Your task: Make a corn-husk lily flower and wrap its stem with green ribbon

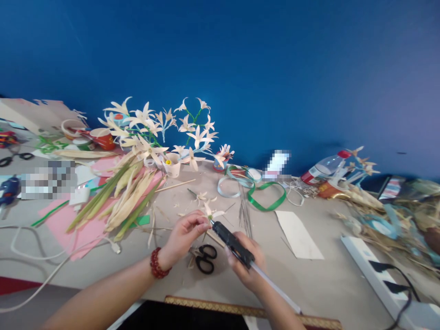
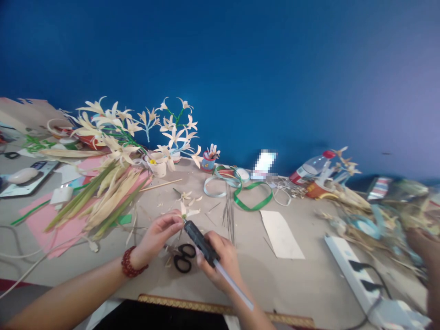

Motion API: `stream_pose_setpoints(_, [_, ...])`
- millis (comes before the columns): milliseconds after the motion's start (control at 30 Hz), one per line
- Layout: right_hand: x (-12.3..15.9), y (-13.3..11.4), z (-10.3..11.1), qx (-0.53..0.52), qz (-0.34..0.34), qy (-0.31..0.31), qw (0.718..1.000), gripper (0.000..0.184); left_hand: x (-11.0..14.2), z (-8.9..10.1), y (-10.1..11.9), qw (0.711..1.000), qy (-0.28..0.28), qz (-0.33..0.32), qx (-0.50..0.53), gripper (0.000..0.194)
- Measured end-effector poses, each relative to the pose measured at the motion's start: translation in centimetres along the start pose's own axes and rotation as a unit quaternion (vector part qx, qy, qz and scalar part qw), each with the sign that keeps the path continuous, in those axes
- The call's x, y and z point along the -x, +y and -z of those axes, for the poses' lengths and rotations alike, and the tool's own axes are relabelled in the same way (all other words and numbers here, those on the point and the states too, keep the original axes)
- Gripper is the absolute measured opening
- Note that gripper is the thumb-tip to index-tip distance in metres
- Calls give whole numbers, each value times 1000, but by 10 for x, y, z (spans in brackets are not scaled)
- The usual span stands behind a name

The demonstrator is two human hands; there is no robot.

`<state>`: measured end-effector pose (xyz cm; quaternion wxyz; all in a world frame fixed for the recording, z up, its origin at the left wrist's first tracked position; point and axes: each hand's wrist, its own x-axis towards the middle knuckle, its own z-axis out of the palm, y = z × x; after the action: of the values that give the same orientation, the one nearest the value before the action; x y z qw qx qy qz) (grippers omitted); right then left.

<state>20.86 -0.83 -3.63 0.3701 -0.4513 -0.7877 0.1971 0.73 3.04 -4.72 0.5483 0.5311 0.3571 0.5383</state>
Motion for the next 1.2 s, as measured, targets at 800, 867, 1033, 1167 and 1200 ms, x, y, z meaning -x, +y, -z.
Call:
stream_pose_setpoints(800, [3, 2, 0, 4, 11, -2, 1000, 4, 1, 2, -4, 1000, -10, -5, 20, 14])
stream_pose_setpoints(867, [3, 2, -1, 7, 9, -4, 1000, 5, 1, 2, -4, 1000, -8, -6, 18, 14])
stream_pose_setpoints(1033, [4, 3, -3, 19, 20, 7, 1000, 6, 0, 2, -4, 1000, -4, -5, 19, 15])
stream_pose_setpoints(1167, [4, 2, -3, 21, 20, 7, 1000, 6, 0, 2, -4, 1000, -7, -12, 26, 14])
stream_pose_setpoints(1200, [4, 2, -3, 21, 20, 7, 1000, 6, 0, 2, -4, 1000, -7, -12, 27, 14])
